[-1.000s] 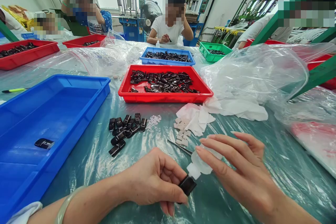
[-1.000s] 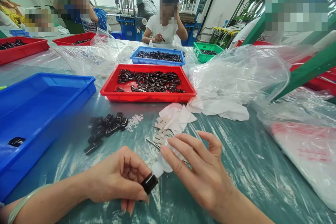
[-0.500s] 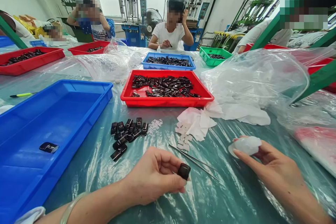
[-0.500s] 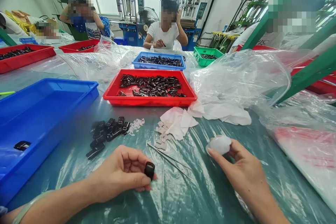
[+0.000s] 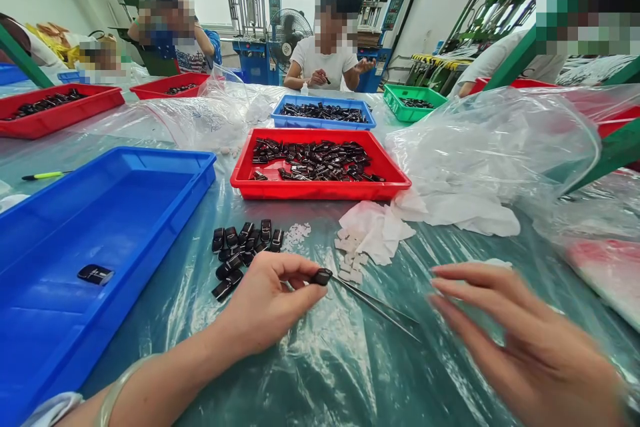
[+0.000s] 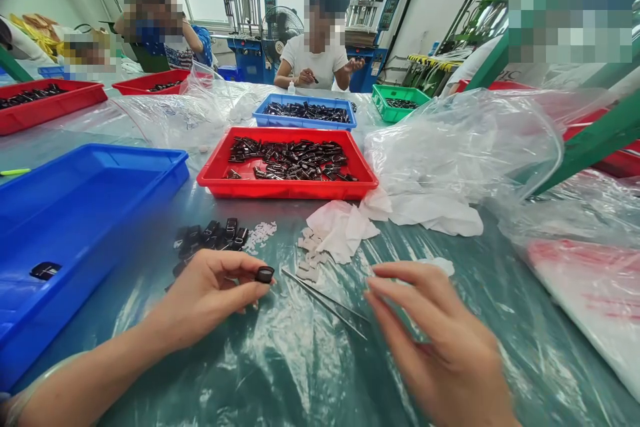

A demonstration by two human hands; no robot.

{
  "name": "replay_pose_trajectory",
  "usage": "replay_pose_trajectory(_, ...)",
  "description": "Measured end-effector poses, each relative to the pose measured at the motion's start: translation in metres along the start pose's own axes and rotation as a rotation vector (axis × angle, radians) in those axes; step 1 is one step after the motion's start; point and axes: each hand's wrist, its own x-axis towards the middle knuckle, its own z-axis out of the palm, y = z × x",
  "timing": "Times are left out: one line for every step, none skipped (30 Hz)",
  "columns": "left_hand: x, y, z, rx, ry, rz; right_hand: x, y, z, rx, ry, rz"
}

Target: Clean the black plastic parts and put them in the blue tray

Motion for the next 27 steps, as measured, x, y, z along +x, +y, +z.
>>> replay_pose_trajectory(0.0, 0.001, -0.001, 0.015, 0.011, 0.005, 0.008, -0.008, 0.006, 0.062, -0.074, -0.025)
replay_pose_trajectory(0.0, 0.001, -0.002, 0.022, 0.017, 0.008, 0.016, -0.013, 0.013, 0.107, -0.154, -0.043)
replay_pose_trajectory(0.0, 0.001, -0.003, 0.021, 0.019, 0.01, 0.022, -0.017, 0.02, 0.138, -0.199, -0.06)
replay_pose_trajectory(0.0, 0.001, -0.003, 0.013, 0.012, 0.01, 0.028, -0.019, 0.027, 0.149, -0.249, -0.058)
replay_pose_trajectory(0.0, 0.0, -0.003, 0.001, -0.002, 0.009, 0.033, -0.019, 0.033, 0.153, -0.28, -0.06)
replay_pose_trajectory(-0.001, 0.0, -0.003, -0.013, -0.02, 0.002, 0.036, -0.018, 0.039, 0.151, -0.304, -0.058)
replay_pose_trajectory(-0.001, 0.0, -0.002, -0.026, -0.051, -0.006, 0.039, -0.015, 0.043, 0.147, -0.328, -0.055)
replay_pose_trajectory(-0.002, -0.001, -0.001, -0.044, -0.09, -0.013, 0.04, -0.013, 0.047, 0.143, -0.348, -0.053)
replay_pose_trajectory(-0.002, -0.003, 0.0, -0.063, -0.13, -0.015, 0.04, -0.01, 0.05, 0.139, -0.368, -0.047)
replay_pose_trajectory(-0.003, -0.005, 0.002, -0.077, -0.169, -0.016, 0.04, -0.008, 0.053, 0.137, -0.388, -0.04)
replay_pose_trajectory(-0.003, -0.007, 0.004, -0.086, -0.204, -0.014, 0.039, -0.006, 0.055, 0.135, -0.402, -0.033)
replay_pose_trajectory(-0.003, -0.009, 0.006, -0.086, -0.236, -0.01, 0.037, -0.005, 0.057, 0.136, -0.413, -0.025)
replay_pose_trajectory(-0.003, -0.012, 0.008, -0.077, -0.262, -0.006, 0.036, -0.004, 0.058, 0.139, -0.422, -0.017)
replay_pose_trajectory(-0.003, -0.015, 0.01, -0.058, -0.284, -0.004, 0.035, -0.003, 0.059, 0.142, -0.427, -0.01)
replay_pose_trajectory(-0.003, -0.018, 0.012, -0.033, -0.307, -0.001, 0.034, -0.003, 0.06, 0.146, -0.431, -0.005)
replay_pose_trajectory(-0.002, -0.02, 0.014, -0.008, -0.328, 0.004, 0.032, -0.003, 0.06, 0.149, -0.434, 0.0)
replay_pose_trajectory(-0.002, -0.022, 0.015, 0.018, -0.347, 0.011, 0.032, -0.002, 0.06, 0.153, -0.436, 0.003)
replay_pose_trajectory(-0.002, -0.024, 0.017, 0.046, -0.359, 0.02, 0.031, -0.002, 0.06, 0.157, -0.437, 0.005)
replay_pose_trajectory(-0.001, -0.025, 0.018, 0.07, -0.367, 0.028, 0.03, -0.001, 0.06, 0.162, -0.437, 0.006)
replay_pose_trajectory(-0.001, -0.026, 0.02, 0.092, -0.372, 0.035, 0.03, -0.001, 0.061, 0.168, -0.436, 0.005)
replay_pose_trajectory(-0.001, -0.027, 0.021, 0.109, -0.374, 0.042, 0.029, 0.0, 0.061, 0.174, -0.434, 0.003)
replay_pose_trajectory(-0.001, -0.027, 0.022, 0.124, -0.376, 0.051, 0.028, 0.001, 0.062, 0.179, -0.431, 0.0)
replay_pose_trajectory(-0.001, -0.027, 0.022, 0.133, -0.374, 0.061, 0.028, 0.002, 0.063, 0.186, -0.427, -0.004)
replay_pose_trajectory(-0.001, -0.027, 0.022, 0.14, -0.369, 0.068, 0.027, 0.003, 0.064, 0.192, -0.421, -0.006)
replay_pose_trajectory(-0.001, -0.027, 0.023, 0.144, -0.365, 0.071, 0.027, 0.004, 0.064, 0.198, -0.413, -0.005)
replay_pose_trajectory(0.0, -0.027, 0.022, 0.146, -0.359, 0.071, 0.027, 0.004, 0.063, 0.207, -0.402, -0.001)
replay_pose_trajectory(0.0, -0.026, 0.022, 0.144, -0.355, 0.066, 0.027, 0.004, 0.062, 0.216, -0.389, 0.006)
